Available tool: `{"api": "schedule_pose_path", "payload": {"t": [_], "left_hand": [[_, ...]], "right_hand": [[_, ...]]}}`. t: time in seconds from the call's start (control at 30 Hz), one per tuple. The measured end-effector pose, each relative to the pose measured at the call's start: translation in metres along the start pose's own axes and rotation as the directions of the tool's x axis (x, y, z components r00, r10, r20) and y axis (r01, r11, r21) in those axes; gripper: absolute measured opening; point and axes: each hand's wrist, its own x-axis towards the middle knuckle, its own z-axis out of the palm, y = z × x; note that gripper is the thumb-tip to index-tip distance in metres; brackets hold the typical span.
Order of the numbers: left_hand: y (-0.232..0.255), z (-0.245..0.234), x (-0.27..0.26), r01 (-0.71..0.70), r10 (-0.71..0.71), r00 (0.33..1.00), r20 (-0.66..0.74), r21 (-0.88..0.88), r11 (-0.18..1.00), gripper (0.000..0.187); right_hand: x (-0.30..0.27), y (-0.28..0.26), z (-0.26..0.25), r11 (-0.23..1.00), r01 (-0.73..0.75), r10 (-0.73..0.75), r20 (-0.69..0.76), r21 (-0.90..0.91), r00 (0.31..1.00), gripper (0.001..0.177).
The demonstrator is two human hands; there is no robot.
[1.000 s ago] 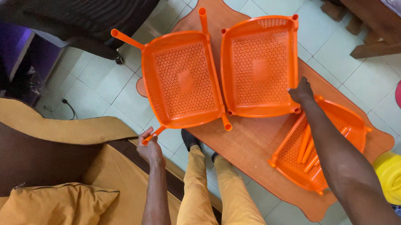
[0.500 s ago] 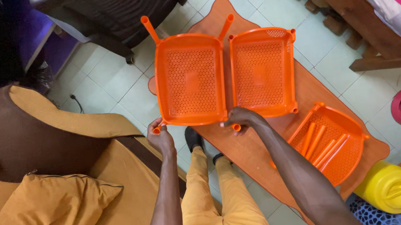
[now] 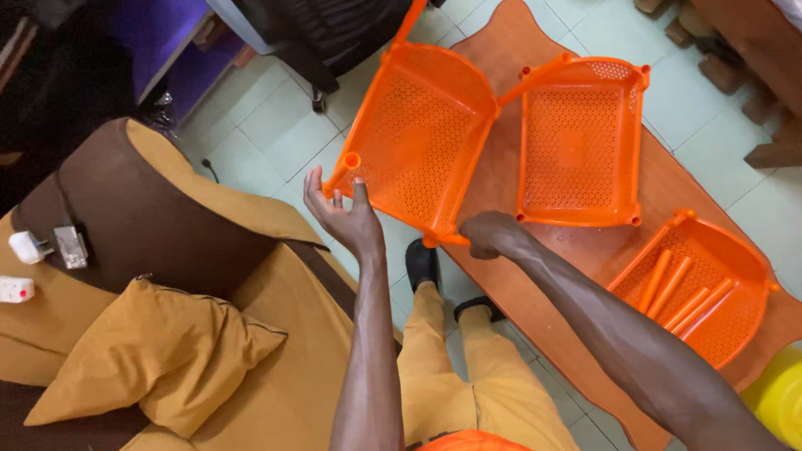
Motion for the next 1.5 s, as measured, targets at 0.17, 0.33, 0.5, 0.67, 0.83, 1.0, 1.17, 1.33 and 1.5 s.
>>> {"api": "schedule_pose_path", "payload": {"t": [0.17,0.33,0.5,0.67,0.83,1.0,1.17,1.33,1.5], "left_hand": [[-0.05,-0.029,-0.017,0.216,-0.234,0.962,-0.14,-0.134,0.967,0.045],[-0.1,-0.035,-0.046,0.435,-0.483,0.869,0.107,0.299,0.849,0.071],[-0.128,-0.043,-0.034,0.604,-0.592,0.797,-0.123,0.215,0.768,0.073],[-0.161,-0.054,-0.004,0.846,-0.904,0.428,-0.009,-0.349,0.404,0.093],[-0.189,-0.05,0.009,0.881,-0.895,0.409,0.176,-0.332,0.338,0.065],[-0.19,-0.029,0.018,0.898,-0.902,0.401,0.161,-0.263,0.352,0.046],[-0.165,-0.018,0.014,0.811,-0.816,0.577,-0.035,-0.093,0.577,0.046],[-0.146,-0.029,0.018,0.844,-0.845,0.531,-0.059,-0.05,0.534,0.032],[-0.148,-0.042,0.02,0.786,-0.763,0.618,-0.189,0.175,0.593,0.033]], "right_hand": [[-0.027,-0.033,-0.032,0.998,-0.017,0.016,-0.025,-0.053,1.0,0.048],[-0.053,-0.064,-0.071,0.997,0.07,-0.069,-0.022,0.032,0.997,0.058],[-0.058,-0.083,-0.103,0.977,0.153,-0.15,-0.028,0.146,0.988,0.064],[-0.067,-0.093,-0.099,0.799,0.5,-0.417,-0.292,0.334,0.861,0.067],[-0.069,-0.095,-0.093,0.626,0.467,-0.264,-0.394,0.625,0.881,0.063],[-0.067,-0.078,-0.058,0.469,0.354,0.05,-0.425,0.809,0.904,0.047],[-0.076,-0.078,-0.036,0.423,0.352,0.128,-0.44,0.835,0.889,0.036],[-0.098,-0.076,-0.065,0.809,0.107,0.376,-0.648,0.578,0.662,0.034],[-0.076,-0.055,-0.101,0.933,0.073,0.296,-0.865,0.353,0.405,0.029]]}}
